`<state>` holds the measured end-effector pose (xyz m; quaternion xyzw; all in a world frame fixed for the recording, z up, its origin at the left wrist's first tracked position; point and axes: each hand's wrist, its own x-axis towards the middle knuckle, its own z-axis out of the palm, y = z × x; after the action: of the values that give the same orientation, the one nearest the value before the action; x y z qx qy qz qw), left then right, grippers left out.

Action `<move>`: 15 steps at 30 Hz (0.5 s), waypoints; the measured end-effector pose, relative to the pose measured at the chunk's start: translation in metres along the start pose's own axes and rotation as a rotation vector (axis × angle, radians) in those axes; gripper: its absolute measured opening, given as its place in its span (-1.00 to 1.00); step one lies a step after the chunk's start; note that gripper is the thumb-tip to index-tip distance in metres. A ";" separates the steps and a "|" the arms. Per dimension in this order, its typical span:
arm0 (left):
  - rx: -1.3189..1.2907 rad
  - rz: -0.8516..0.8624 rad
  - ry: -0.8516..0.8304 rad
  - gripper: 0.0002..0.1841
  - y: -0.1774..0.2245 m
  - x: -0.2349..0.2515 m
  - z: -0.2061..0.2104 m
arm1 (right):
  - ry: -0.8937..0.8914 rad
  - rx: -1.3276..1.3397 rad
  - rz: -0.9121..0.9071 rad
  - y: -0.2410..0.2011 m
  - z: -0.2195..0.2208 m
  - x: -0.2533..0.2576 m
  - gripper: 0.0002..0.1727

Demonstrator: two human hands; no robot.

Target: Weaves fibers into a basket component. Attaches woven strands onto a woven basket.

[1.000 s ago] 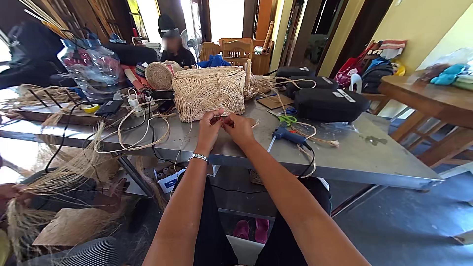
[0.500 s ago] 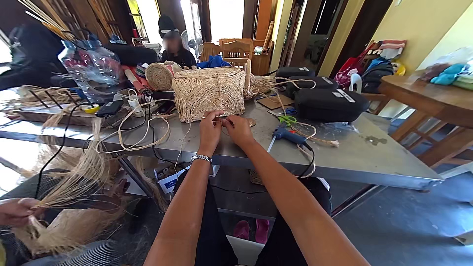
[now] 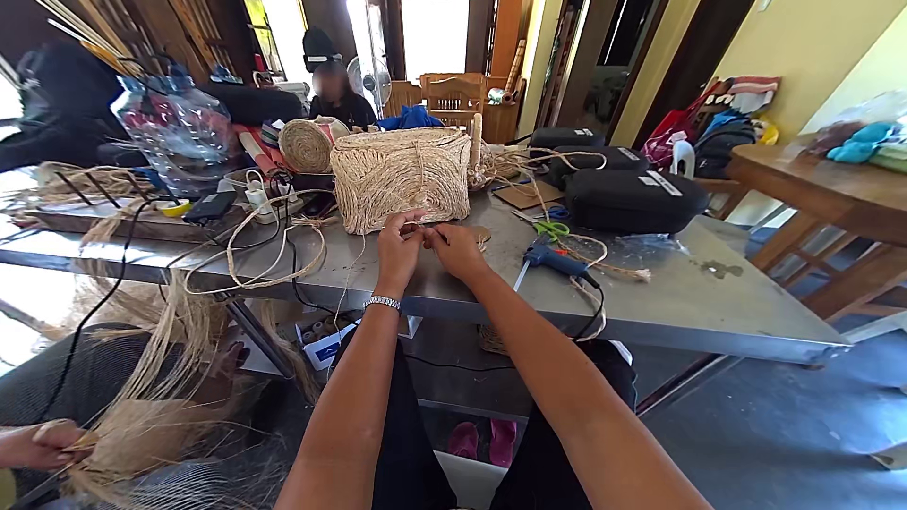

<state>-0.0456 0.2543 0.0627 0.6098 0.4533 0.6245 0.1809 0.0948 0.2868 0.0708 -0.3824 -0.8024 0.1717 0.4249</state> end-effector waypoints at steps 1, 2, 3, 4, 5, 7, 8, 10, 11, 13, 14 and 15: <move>-0.039 -0.020 -0.001 -0.68 0.000 -0.001 -0.001 | -0.014 0.001 0.006 -0.001 -0.001 0.000 -0.56; -0.079 -0.037 -0.002 -0.67 0.000 -0.001 -0.001 | -0.028 0.002 0.013 -0.002 -0.001 0.000 -0.55; -0.117 -0.047 -0.003 -0.66 -0.002 -0.001 -0.001 | -0.036 0.002 0.017 -0.003 -0.002 0.000 -0.54; -0.151 -0.053 -0.002 -0.66 -0.003 0.000 -0.001 | -0.037 0.001 0.017 -0.003 -0.002 0.000 -0.53; -0.172 -0.056 -0.003 -0.65 -0.003 0.000 -0.001 | -0.035 -0.001 0.015 -0.002 -0.001 0.000 -0.52; -0.201 -0.067 0.002 -0.66 -0.003 0.000 -0.001 | -0.032 -0.008 0.007 -0.001 -0.001 0.000 -0.52; -0.218 -0.075 0.003 -0.66 -0.003 0.000 -0.001 | -0.038 -0.013 0.007 -0.001 -0.001 0.000 -0.51; -0.260 -0.082 -0.002 -0.65 -0.003 0.000 0.000 | -0.065 -0.036 0.015 -0.002 -0.001 0.000 -0.51; -0.265 -0.080 0.003 -0.64 -0.004 0.001 0.000 | -0.084 -0.063 0.025 -0.002 -0.001 0.000 -0.50; -0.234 -0.080 0.041 -0.63 -0.005 0.000 -0.001 | -0.073 -0.118 0.044 -0.004 0.001 -0.001 -0.49; -0.203 -0.092 0.076 -0.62 -0.004 0.000 -0.002 | -0.018 -0.137 0.050 -0.006 0.002 -0.002 -0.51; -0.164 -0.108 0.119 -0.60 -0.005 -0.001 -0.003 | 0.056 -0.142 0.068 -0.006 0.002 -0.002 -0.52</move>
<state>-0.0501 0.2549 0.0588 0.5295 0.4427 0.6840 0.2362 0.0908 0.2817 0.0720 -0.4434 -0.7868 0.1178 0.4128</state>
